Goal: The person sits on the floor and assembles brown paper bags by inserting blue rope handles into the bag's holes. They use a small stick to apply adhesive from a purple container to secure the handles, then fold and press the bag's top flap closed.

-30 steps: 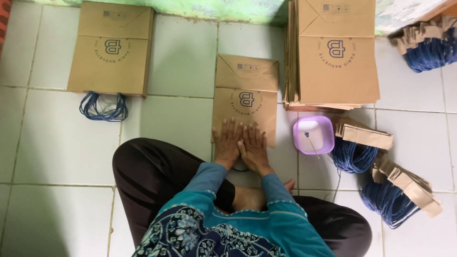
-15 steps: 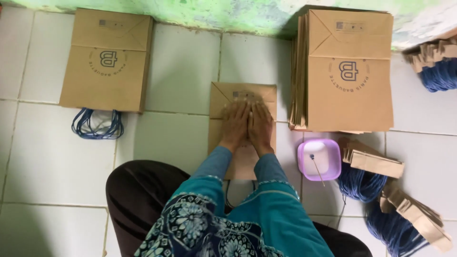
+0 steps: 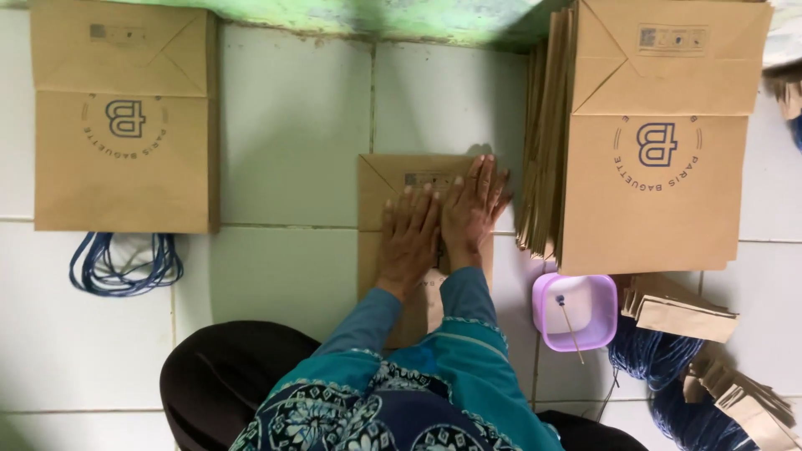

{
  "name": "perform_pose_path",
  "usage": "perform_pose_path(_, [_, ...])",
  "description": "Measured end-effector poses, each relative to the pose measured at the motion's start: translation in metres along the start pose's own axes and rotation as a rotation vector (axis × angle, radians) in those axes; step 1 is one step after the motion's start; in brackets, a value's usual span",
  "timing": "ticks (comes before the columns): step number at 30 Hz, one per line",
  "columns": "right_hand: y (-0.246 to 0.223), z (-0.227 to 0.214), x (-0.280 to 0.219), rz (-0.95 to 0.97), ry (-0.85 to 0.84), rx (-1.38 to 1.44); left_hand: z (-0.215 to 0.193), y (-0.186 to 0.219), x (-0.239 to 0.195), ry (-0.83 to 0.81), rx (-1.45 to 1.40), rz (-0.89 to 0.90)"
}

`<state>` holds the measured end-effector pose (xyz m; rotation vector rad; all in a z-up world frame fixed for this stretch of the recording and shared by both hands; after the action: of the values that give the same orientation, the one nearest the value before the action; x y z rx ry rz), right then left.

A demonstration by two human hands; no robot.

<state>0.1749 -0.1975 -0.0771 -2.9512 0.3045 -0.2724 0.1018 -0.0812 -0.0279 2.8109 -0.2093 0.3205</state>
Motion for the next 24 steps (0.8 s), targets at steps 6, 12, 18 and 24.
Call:
perform_pose_path(6, [-0.017,-0.029,-0.035,-0.022,-0.044,0.031,-0.005,0.001,-0.002,-0.070,-0.011,0.010])
perform_pose_path(12, [0.005,-0.014,0.021,0.041,-0.122,0.037,0.005,-0.003,-0.004,-0.190,-0.049,-0.020])
perform_pose_path(18, [-0.013,-0.009,-0.029,-0.010,-0.142,-0.010,-0.015,0.002,0.000,-0.298,-0.032,-0.053])
perform_pose_path(24, [0.007,-0.009,0.025,0.032,-0.186,-0.004,-0.004,-0.003,-0.003,-0.216,-0.032,-0.026])
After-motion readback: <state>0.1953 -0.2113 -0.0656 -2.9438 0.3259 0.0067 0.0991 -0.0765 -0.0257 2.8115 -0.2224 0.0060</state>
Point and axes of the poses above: each hand's wrist, its own x-axis towards the middle knuckle, its own z-axis out of the palm, y = z × x, the point moved 4 cm from there along x, towards the middle knuckle, and after that the axes turned 3 degrees about -x, right-handed, at the moved point
